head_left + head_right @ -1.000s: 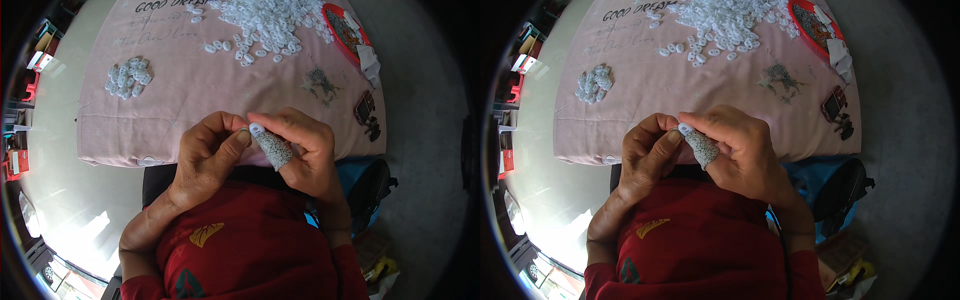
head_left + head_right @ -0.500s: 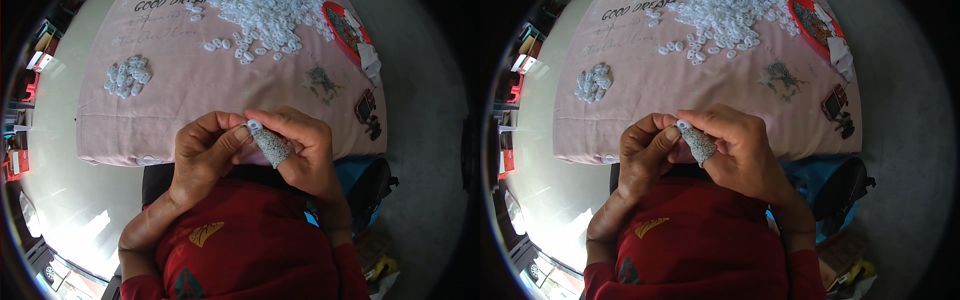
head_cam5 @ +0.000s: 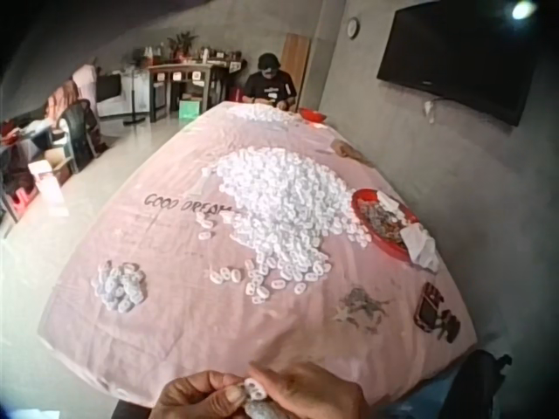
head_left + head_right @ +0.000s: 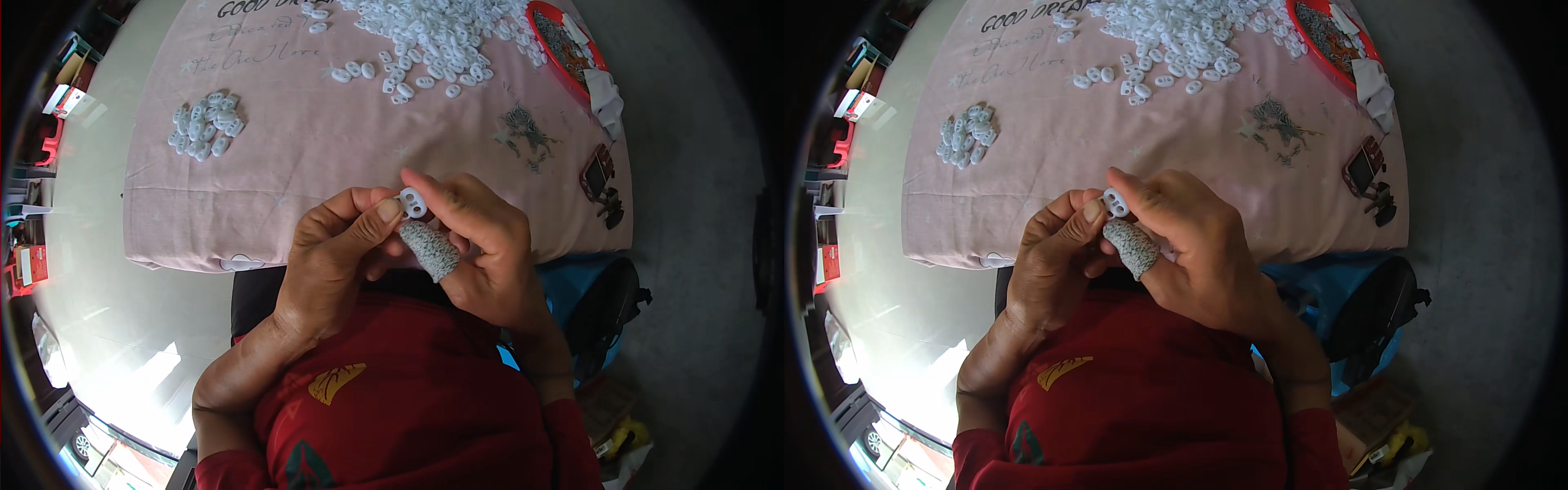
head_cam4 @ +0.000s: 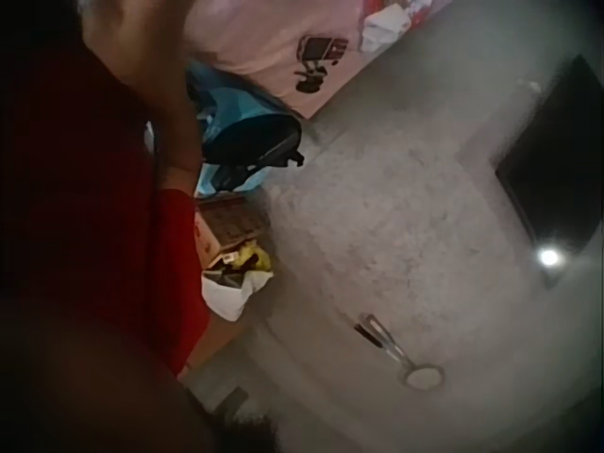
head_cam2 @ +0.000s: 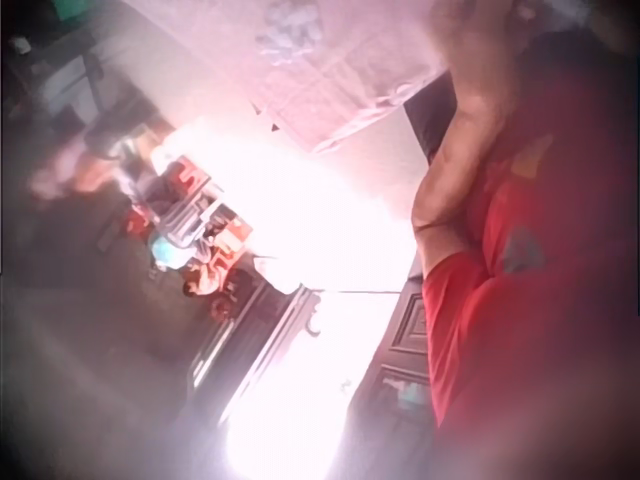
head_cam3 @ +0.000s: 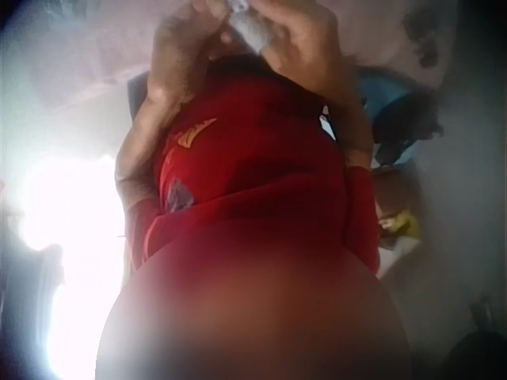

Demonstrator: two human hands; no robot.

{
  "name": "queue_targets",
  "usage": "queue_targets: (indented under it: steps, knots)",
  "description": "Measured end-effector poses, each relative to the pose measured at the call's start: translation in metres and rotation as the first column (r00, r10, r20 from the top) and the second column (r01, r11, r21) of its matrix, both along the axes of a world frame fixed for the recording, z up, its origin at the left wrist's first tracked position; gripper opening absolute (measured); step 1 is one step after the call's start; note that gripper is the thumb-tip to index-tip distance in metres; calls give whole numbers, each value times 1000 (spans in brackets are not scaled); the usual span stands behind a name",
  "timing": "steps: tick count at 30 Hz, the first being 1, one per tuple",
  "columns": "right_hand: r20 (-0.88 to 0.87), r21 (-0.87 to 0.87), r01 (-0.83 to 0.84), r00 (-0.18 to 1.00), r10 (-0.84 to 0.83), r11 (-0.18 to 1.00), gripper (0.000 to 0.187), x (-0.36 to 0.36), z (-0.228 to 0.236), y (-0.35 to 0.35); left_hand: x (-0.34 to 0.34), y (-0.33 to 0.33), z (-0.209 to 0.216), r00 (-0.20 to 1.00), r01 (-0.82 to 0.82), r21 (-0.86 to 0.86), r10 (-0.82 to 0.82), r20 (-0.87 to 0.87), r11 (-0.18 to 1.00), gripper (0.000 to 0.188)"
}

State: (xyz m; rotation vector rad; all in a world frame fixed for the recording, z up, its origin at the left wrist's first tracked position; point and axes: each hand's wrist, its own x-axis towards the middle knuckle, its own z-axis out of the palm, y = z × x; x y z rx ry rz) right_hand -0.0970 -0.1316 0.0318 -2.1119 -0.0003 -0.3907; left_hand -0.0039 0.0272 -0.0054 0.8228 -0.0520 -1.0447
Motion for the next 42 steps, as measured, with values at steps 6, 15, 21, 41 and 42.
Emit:
queue_targets:
  steps: [6,15,21,41,42]
  knots:
    - [151,-172,76,987,-50,982,57,4,-14,5,-5,-2,6,994,-31,-6,30,-108,999,16]
    - [297,-328,171,952,-70,929,60,8,-24,5,-7,-1,3,955,-9,-45,-5,-298,999,18]
    - [325,-393,182,944,-49,901,58,7,-23,1,-5,0,3,947,58,-64,-75,-312,996,22]
    - [308,-408,168,951,-38,897,53,7,-20,0,0,3,2,994,51,53,-56,94,997,17]
    - [295,-398,154,955,-33,904,53,6,-18,-1,1,3,1,993,76,32,-79,89,997,17]
